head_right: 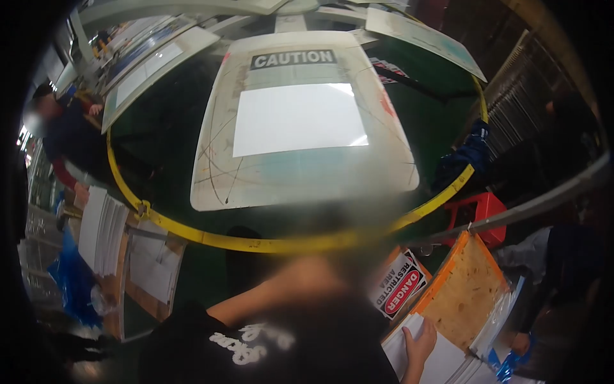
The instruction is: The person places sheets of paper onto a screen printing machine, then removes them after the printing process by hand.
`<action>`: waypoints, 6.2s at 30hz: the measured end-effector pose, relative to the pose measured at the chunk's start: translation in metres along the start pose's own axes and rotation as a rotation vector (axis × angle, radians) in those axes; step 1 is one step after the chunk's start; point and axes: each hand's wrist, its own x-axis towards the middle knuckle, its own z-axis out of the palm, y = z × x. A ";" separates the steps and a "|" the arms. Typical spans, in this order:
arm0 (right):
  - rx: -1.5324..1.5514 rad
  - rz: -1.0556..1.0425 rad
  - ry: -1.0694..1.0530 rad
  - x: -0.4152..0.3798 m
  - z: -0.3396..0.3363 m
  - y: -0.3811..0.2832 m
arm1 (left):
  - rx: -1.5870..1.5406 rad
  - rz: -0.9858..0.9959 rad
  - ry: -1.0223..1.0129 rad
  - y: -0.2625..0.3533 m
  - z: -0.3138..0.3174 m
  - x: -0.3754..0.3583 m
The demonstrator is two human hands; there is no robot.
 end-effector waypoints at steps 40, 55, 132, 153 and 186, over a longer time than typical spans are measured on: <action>0.364 0.105 0.378 0.027 -0.039 0.033 | 0.364 -0.018 -0.101 0.007 0.005 0.002; 0.291 -0.795 0.592 0.117 -0.144 -0.256 | -0.498 -0.247 0.142 0.042 0.050 0.036; -0.135 -0.672 0.269 0.316 0.046 -0.424 | 1.224 -0.954 0.321 -0.146 -0.289 0.006; -0.031 -0.140 0.107 0.101 0.017 0.000 | 0.552 -0.273 0.579 0.025 -0.126 0.009; 0.016 0.201 0.138 0.002 -0.013 -0.012 | 0.363 -0.197 0.212 0.062 -0.034 0.005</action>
